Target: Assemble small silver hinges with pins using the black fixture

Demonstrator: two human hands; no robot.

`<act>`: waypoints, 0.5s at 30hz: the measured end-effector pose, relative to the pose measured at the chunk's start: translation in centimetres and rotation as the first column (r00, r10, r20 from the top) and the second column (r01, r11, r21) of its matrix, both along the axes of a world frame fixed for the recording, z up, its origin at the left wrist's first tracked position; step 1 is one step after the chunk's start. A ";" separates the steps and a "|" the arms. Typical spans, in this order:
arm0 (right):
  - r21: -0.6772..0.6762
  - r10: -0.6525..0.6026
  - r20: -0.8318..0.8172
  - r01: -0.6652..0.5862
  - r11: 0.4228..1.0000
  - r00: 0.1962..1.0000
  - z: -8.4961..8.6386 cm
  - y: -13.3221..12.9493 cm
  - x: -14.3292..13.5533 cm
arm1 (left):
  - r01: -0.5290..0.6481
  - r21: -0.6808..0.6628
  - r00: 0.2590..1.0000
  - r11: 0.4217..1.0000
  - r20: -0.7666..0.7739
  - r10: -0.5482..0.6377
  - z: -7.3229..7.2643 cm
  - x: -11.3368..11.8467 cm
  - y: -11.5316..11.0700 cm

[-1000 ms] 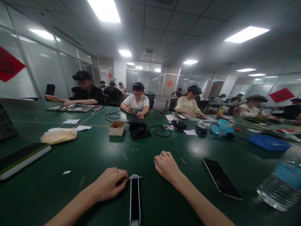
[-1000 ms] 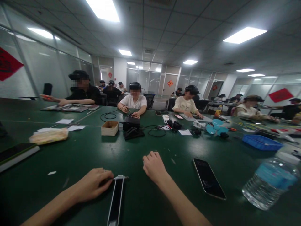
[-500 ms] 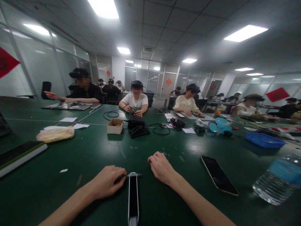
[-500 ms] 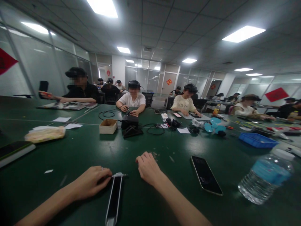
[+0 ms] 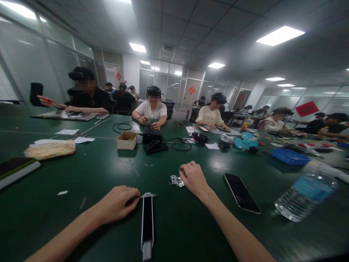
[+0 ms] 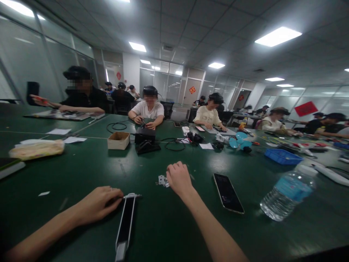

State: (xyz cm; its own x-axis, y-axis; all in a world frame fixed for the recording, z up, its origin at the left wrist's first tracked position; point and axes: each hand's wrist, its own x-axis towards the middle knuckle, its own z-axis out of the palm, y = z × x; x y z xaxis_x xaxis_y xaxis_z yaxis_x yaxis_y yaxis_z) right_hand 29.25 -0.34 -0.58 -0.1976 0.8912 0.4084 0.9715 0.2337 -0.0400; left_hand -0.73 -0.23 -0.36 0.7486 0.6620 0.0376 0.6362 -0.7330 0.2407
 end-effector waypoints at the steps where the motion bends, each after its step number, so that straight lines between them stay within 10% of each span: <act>1: -0.015 -0.038 0.015 0.039 0.999 0.999 -0.1 0.0 0.2 | 0.001 -0.001 1.000 1.000 0.001 -0.001 0.0 0.0 0.0; 15: -0.129 0.079 0.011 -0.077 0.989 0.997 -0.4 -0.2 -0.8 | -0.001 -0.014 1.000 1.000 0.002 0.001 0.0 0.0 0.1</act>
State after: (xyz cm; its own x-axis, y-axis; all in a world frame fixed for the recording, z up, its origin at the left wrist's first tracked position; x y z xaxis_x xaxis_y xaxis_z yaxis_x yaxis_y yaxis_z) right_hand 28.48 -0.51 -0.93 -0.2742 0.9176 0.2880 0.9512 0.3028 -0.0594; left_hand -0.71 -0.14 -0.31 0.7477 0.6634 0.0293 0.6367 -0.7287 0.2522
